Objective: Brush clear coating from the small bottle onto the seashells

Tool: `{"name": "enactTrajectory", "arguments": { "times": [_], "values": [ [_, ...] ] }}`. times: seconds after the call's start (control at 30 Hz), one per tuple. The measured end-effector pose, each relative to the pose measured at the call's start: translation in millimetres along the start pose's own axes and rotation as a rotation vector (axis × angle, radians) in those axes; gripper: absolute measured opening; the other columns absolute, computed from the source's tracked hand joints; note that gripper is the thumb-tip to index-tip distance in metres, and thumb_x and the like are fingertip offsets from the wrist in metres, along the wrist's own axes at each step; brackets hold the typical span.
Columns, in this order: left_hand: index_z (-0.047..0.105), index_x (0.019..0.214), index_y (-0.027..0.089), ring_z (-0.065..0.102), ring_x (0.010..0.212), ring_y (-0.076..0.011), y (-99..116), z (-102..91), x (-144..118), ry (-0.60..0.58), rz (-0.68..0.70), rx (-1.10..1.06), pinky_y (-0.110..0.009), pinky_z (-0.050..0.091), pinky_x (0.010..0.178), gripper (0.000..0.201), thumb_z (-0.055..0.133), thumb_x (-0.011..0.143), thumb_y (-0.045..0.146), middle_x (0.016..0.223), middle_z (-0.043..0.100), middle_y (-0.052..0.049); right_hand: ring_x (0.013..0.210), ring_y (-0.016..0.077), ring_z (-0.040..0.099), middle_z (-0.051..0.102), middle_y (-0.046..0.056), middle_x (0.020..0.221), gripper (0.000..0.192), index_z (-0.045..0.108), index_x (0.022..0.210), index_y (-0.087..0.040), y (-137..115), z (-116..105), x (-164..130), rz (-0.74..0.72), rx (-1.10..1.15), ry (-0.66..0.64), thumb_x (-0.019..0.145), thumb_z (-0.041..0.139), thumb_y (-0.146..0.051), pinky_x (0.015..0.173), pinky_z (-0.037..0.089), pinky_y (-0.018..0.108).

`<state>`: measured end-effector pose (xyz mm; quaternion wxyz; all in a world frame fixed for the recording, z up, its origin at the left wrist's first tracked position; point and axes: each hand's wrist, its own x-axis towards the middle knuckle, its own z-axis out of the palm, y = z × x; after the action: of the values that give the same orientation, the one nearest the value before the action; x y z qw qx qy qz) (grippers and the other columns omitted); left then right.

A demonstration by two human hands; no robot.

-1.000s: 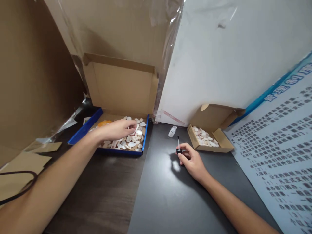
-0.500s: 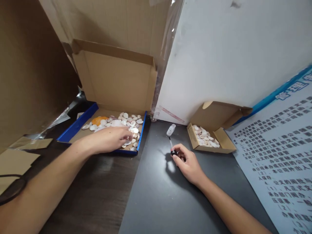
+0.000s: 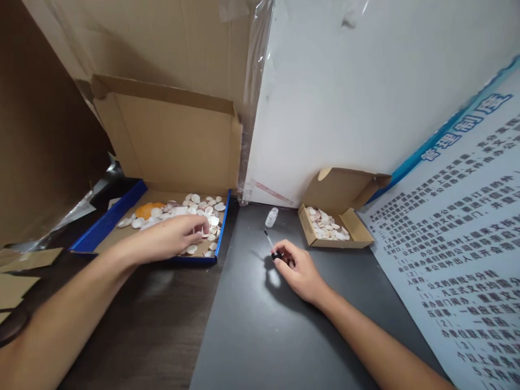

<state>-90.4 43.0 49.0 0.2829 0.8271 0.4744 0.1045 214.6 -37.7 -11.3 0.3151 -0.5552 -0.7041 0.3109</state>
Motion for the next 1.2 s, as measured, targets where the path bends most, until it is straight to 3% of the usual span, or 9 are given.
{"name": "enactTrajectory", "arguments": {
  "times": [0.17,0.3,0.47,0.6,0.8,0.9,0.97,1.2],
  "values": [
    [0.056,0.104,0.023,0.053,0.076,-0.0154,31,-1.6,-10,-0.125,0.003,-0.353,-0.025,0.041,0.068,0.026,0.054,0.088,0.044,0.085,0.057,0.0,0.053,0.0108,0.042,0.046,-0.006,0.06,0.012,0.056,0.091,-0.019,1,0,1,0.007,0.017,0.004,0.081,0.051,-0.022,0.053,0.028,0.023],
    [0.055,0.099,0.021,0.051,0.075,-0.0139,59,20.4,-10,-0.214,0.06,-0.586,-0.025,0.04,0.068,0.022,0.056,0.088,0.04,0.081,0.054,0.001,0.054,0.0109,0.043,0.047,-0.006,0.06,0.012,0.056,0.091,-0.019,1,0,0,0.006,0.036,0.028,0.081,0.052,-0.022,0.054,0.03,0.023],
    [0.052,0.089,0.019,0.046,0.073,-0.0137,78,54.4,3,-0.196,0.07,-0.603,-0.026,0.035,0.066,0.01,0.051,0.085,0.028,0.079,0.051,0.001,0.056,0.0114,0.046,0.048,-0.005,0.064,0.011,0.056,0.09,-0.02,0,-1,-10,0.036,0.128,0.061,0.081,0.051,-0.024,0.055,0.034,0.023],
    [0.049,0.083,0.019,0.046,0.069,-0.0139,84,75.0,15,-0.121,-0.038,-0.73,-0.026,0.034,0.065,0.006,0.044,0.083,0.023,0.071,0.047,0.003,0.054,0.0121,0.045,0.046,-0.004,0.062,0.017,0.057,0.093,-0.019,-3,0,-22,0.131,0.294,0.141,0.086,0.044,-0.028,0.052,0.036,0.023],
    [0.055,0.094,0.018,0.039,0.065,-0.0118,80,89.3,21,-0.062,-0.064,-0.901,-0.024,0.03,0.062,0.017,0.052,0.085,0.033,0.07,0.042,0.004,0.056,0.0142,0.044,0.044,-0.003,0.059,0.029,0.067,0.1,-0.019,-8,-3,-27,0.069,0.228,0.203,0.09,0.043,-0.03,0.055,0.035,0.025],
    [0.051,0.101,0.018,0.041,0.066,-0.0105,75,94.2,18,-0.085,-0.098,-1.026,-0.023,0.032,0.063,0.024,0.06,0.081,0.03,0.075,0.044,0.004,0.054,0.0129,0.04,0.041,-0.004,0.06,0.026,0.064,0.101,-0.018,-6,-5,-30,0.087,0.287,0.263,0.09,0.044,-0.032,0.053,0.033,0.024],
    [0.047,0.095,0.02,0.042,0.067,-0.0098,73,97.0,15,-0.109,-0.104,-1.058,-0.023,0.033,0.064,0.024,0.063,0.081,0.031,0.075,0.044,0.005,0.054,0.012,0.038,0.039,-0.005,0.061,0.024,0.061,0.099,-0.018,-4,-3,-33,0.09,0.316,0.267,0.091,0.045,-0.033,0.052,0.031,0.024],
    [0.044,0.086,0.02,0.04,0.063,-0.0104,76,98.0,13,-0.2,-0.109,-0.939,-0.023,0.034,0.061,0.031,0.056,0.087,0.048,0.07,0.043,0.005,0.057,0.0128,0.045,0.05,-0.001,0.068,0.024,0.062,0.102,-0.019,1,-9,-28,0.043,0.241,0.243,0.093,0.044,-0.033,0.056,0.037,0.025]
  ]
}}
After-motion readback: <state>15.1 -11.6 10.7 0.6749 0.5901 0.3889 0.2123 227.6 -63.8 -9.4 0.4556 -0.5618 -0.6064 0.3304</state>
